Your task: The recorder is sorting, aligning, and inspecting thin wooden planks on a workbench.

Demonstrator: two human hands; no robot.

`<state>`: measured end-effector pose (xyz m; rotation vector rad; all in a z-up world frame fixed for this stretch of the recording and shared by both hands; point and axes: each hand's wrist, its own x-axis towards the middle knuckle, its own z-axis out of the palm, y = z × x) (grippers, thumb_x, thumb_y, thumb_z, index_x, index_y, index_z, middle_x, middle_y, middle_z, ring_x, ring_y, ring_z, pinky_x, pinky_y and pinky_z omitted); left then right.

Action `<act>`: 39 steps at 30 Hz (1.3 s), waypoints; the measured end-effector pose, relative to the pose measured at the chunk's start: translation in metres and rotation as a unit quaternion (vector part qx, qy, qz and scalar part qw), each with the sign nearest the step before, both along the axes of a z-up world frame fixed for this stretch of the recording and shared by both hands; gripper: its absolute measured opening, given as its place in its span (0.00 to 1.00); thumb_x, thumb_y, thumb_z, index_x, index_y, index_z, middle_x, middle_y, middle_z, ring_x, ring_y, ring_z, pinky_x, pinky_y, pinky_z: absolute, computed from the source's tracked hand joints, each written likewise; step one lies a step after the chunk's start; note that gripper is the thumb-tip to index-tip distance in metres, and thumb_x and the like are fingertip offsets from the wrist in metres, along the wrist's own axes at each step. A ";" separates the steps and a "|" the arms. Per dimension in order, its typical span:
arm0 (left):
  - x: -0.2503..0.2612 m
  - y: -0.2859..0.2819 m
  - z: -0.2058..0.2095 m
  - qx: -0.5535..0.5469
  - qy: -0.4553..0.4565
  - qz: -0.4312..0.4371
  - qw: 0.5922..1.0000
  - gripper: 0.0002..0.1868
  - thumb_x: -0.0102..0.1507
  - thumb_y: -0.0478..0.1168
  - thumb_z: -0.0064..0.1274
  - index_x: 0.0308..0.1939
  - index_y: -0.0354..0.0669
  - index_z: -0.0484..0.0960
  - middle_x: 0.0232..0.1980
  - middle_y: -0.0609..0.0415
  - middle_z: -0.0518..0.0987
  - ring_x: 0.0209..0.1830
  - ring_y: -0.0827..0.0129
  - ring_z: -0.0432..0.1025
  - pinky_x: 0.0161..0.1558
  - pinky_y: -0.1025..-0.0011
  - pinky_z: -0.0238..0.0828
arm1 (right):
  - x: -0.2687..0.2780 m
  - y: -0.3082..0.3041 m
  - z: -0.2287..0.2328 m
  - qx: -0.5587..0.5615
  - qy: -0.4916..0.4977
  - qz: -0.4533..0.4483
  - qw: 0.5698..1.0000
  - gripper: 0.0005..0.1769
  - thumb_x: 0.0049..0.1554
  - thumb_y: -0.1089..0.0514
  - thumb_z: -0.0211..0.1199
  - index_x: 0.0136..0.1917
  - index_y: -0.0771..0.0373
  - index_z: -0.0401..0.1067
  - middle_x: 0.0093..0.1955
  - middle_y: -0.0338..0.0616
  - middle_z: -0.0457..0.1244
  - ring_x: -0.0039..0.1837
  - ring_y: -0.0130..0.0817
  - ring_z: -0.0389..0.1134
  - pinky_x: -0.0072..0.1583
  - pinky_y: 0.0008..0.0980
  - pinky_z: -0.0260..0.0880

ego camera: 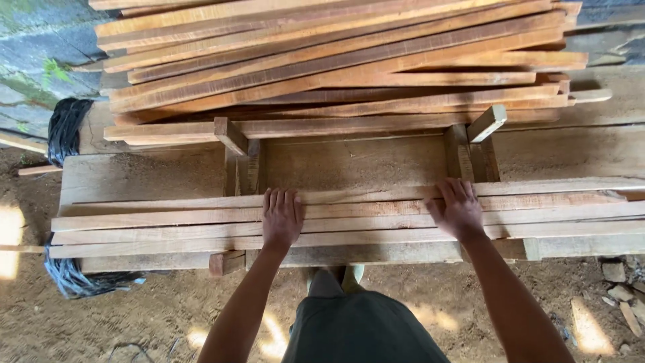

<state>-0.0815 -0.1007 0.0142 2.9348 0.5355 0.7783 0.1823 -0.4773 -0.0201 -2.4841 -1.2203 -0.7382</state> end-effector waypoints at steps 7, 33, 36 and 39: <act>0.004 0.000 -0.008 0.003 -0.016 -0.002 1.000 0.13 0.70 0.44 0.40 0.42 0.43 0.78 0.40 0.50 0.76 0.51 0.56 0.75 0.69 0.54 0.61 | -0.057 0.063 0.045 -0.073 0.069 0.059 0.993 0.50 0.47 0.22 0.62 0.68 0.61 0.71 0.60 0.50 0.66 0.67 0.47 0.66 0.74 0.53 0.57; -0.106 0.218 -0.019 -0.071 0.275 -0.073 0.956 0.25 0.71 0.60 0.38 0.61 0.50 0.75 0.60 0.51 0.79 0.66 0.57 0.72 0.73 0.44 0.54 | -0.153 0.195 0.030 -0.033 0.028 0.048 0.998 0.58 0.36 0.18 0.67 0.63 0.64 0.68 0.57 0.53 0.63 0.65 0.49 0.66 0.73 0.50 0.62; -0.145 0.233 -0.010 0.009 0.165 -0.034 0.986 0.26 0.72 0.59 0.39 0.65 0.49 0.72 0.62 0.50 0.76 0.68 0.56 0.70 0.73 0.39 0.52 | -0.155 0.194 0.028 -0.043 0.047 0.036 0.997 0.58 0.32 0.23 0.72 0.64 0.64 0.68 0.58 0.52 0.64 0.66 0.49 0.66 0.74 0.50 0.62; -0.142 0.220 -0.001 -0.027 0.176 -0.026 0.984 0.29 0.71 0.56 0.34 0.73 0.52 0.65 0.70 0.51 0.70 0.74 0.56 0.62 0.74 0.38 0.47 | -0.157 0.195 0.039 -0.039 0.025 0.042 0.998 0.57 0.33 0.23 0.71 0.63 0.64 0.69 0.58 0.53 0.65 0.66 0.50 0.67 0.74 0.49 0.62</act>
